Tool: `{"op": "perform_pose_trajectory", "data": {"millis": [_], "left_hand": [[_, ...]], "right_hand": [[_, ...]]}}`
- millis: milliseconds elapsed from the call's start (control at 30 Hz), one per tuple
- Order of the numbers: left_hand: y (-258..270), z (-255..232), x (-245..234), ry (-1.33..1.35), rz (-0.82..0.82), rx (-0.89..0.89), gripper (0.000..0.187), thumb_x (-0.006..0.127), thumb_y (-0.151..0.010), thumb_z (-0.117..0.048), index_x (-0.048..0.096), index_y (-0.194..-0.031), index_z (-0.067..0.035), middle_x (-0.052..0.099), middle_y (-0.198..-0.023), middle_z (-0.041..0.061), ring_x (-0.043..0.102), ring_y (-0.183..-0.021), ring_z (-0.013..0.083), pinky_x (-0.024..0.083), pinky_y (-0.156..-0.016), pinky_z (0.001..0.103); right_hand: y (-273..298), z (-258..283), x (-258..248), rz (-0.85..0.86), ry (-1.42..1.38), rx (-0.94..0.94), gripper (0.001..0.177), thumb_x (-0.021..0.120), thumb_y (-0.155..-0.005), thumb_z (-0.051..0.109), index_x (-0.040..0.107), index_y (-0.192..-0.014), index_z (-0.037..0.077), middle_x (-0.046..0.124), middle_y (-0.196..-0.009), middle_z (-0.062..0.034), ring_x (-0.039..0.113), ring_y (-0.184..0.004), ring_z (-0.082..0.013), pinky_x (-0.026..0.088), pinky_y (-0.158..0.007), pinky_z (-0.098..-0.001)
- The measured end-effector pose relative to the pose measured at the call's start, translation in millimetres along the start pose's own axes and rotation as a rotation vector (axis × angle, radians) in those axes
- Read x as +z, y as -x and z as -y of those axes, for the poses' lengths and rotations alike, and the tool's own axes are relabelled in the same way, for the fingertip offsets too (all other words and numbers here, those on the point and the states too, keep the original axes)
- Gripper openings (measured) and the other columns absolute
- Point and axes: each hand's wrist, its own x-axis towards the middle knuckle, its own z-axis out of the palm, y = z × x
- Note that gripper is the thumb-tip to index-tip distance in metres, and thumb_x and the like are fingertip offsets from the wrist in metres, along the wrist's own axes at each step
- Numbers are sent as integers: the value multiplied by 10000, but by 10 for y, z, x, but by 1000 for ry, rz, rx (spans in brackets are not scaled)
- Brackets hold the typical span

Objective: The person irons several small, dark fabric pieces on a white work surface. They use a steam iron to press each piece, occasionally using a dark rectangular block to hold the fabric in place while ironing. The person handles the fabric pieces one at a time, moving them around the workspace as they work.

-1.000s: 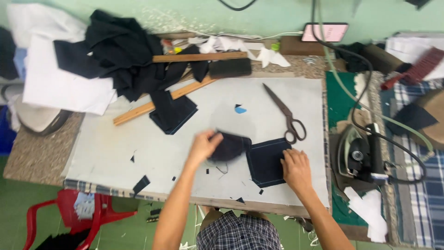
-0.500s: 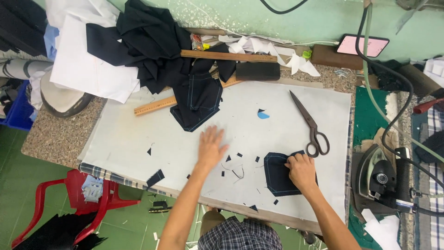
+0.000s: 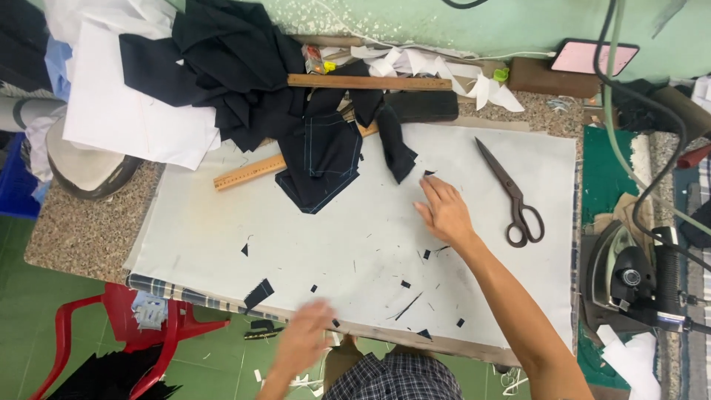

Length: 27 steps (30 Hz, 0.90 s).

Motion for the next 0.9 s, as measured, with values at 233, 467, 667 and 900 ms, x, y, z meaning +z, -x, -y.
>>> {"op": "perform_pose_trajectory", "data": {"millis": [233,467,667,900], "left_hand": [[423,861,-97,-235,-632,-288,650,334,-1075,-357,303,-1590,37,307,-1664,246,250,-1580,412,179,-1312,575],[-1167,61,-271,-4,-479,-131,652,333,-1087,-386,261,-1590,22,248,-1673,224,214,-1564,401,125,-1287,564],[-1840,-858,35,-70,47,-269,763,269,-1068,-536,55,-1626,-60,-33,-1708,175,-39,-1562,331,-45,-1263,513],[-2612,-1699,371,103,-39,85,722,512,-1048,-441,315,-1578,8,239,-1650,295,184,-1543,436,52,-1232,614]], "right_hand": [[1408,1696,990,114,-55,245,753,471,-1006,270,149,-1617,-28,94,-1688,-283,82,-1563,-492,2,-1258,-669],[975,1878,371,131,-657,-222,347,565,-1046,221,590,-1315,4,641,-1326,-211,600,-1274,-377,459,-1141,-505],[1278,-246,-138,-255,86,246,351,582,-982,92,599,-1313,-23,633,-1349,-225,590,-1275,-419,463,-1079,-521],[1218,-1287,-1426,-463,334,497,252,725,-959,71,706,-1203,9,683,-1109,-181,663,-1074,-374,512,-967,-453]]}}
